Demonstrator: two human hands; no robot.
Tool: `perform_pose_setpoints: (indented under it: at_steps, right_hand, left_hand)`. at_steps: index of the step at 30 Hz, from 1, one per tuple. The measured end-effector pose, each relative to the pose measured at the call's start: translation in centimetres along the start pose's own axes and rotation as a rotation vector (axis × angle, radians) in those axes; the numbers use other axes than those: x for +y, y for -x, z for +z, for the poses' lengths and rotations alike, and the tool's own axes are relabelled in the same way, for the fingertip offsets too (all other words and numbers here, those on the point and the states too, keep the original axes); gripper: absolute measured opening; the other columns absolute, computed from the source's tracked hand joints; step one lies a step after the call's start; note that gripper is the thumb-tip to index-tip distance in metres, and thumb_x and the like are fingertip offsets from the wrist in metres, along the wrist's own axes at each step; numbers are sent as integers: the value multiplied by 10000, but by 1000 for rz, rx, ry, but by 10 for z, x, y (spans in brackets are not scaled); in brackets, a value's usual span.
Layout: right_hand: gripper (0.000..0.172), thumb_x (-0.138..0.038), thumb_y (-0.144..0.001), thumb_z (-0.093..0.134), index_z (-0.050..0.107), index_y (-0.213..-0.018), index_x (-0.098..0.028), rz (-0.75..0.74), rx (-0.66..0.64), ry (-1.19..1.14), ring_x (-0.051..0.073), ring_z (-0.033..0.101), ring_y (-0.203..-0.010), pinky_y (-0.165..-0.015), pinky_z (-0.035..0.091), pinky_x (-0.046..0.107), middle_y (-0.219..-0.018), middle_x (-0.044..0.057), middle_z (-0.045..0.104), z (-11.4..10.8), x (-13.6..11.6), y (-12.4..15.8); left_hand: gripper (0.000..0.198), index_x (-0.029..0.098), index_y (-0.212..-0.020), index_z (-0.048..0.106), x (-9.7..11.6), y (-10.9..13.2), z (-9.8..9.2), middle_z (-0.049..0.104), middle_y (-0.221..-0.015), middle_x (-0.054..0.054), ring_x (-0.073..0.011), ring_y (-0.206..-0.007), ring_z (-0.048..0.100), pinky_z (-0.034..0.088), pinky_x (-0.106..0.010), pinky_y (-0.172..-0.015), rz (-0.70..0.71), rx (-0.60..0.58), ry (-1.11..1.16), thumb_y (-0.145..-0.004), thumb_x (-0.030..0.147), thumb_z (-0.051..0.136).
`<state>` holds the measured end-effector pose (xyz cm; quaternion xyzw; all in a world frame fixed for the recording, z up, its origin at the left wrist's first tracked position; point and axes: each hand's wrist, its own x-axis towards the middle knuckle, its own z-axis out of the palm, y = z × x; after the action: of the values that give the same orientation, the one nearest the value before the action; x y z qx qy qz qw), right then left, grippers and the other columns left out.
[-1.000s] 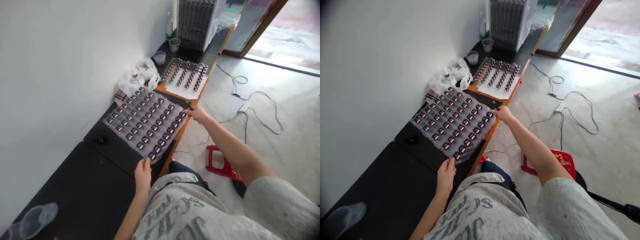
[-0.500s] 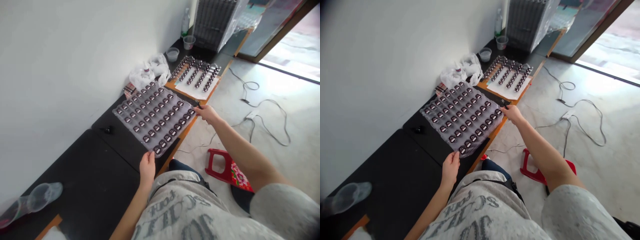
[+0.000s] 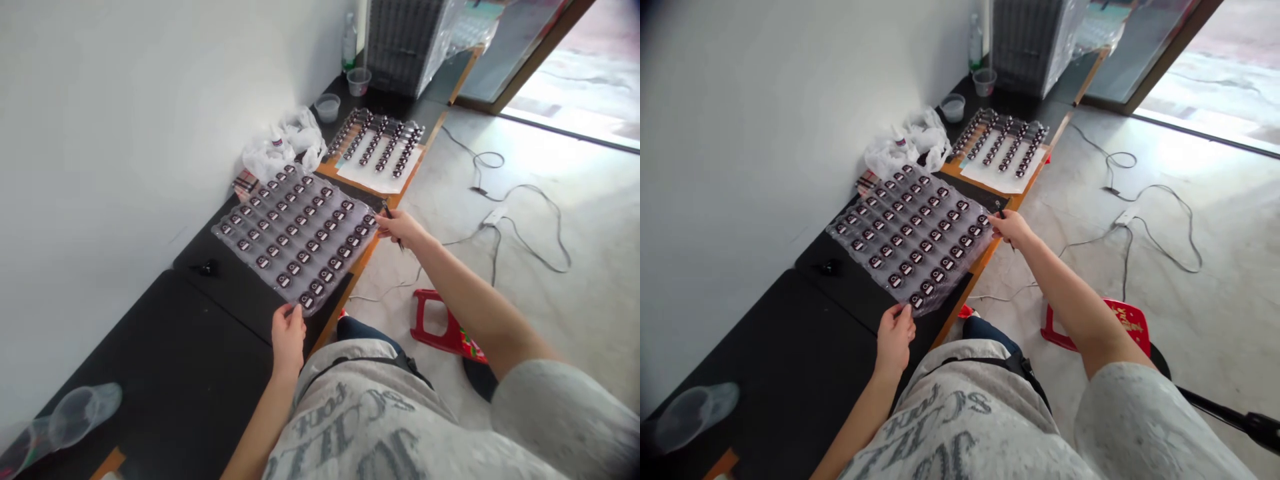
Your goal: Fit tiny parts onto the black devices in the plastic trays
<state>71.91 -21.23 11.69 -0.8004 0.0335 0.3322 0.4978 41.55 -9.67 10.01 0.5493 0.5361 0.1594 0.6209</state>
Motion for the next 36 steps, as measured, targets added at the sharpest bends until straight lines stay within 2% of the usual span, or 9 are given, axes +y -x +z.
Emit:
perform_pose_setpoints:
  at_steps: [6, 12, 19, 24, 31, 36]
  right_hand:
    - [204, -222, -801, 656, 463, -858, -183, 83, 14, -171, 96, 580, -461, -317, 188, 136, -566, -30, 552, 8, 3, 9]
    - [170, -170, -807, 626, 457, -824, -176, 146, 40, -298, 105, 588, -456, -311, 184, 131, -553, -28, 538, 11, 4, 11]
    - [212, -141, -811, 612, 427, -713, -173, 170, 28, -445, 81, 547, -430, -316, 180, 115, -463, -54, 454, 14, 5, 14]
    - [230, -106, -831, 554, 410, -663, -171, 159, -10, -544, 75, 525, -417, -303, 181, 102, -433, -49, 433, 17, 9, 13]
    - [213, -150, -839, 559, 426, -674, -166, 207, 14, -636, 64, 524, -411, -274, 184, 87, -469, -39, 470, 22, 14, 11]
    - [204, -237, -861, 562, 440, -712, -168, 205, 83, -655, 58, 528, -401, -258, 199, 86, -490, -47, 487, 28, 17, 21]
  left_hand:
    - [359, 190, -840, 439, 1, 2, 0, 373, -500, 112, -33, -401, 330, 226, -151, -382, -73, -36, 112, -712, 436, 666]
    - [375, 179, -744, 429, 5, 8, 1, 321, -485, 110, -24, -405, 291, 195, -151, -387, -137, -142, 218, -702, 450, 684]
    - [419, 166, -797, 468, 1, 8, -2, 374, -512, 109, -9, -412, 308, 196, -145, -386, -129, -189, 227, -624, 397, 770]
    - [396, 164, -769, 460, -1, 7, -3, 353, -486, 111, -11, -409, 306, 196, -148, -387, -154, -224, 278, -644, 381, 767]
    - [432, 166, -760, 448, -3, 7, -3, 365, -499, 110, -5, -400, 301, 180, -149, -383, -181, -238, 346, -616, 391, 788]
    - [446, 168, -753, 440, -4, 7, -2, 364, -511, 111, -2, -392, 284, 161, -153, -378, -188, -229, 343, -606, 410, 785]
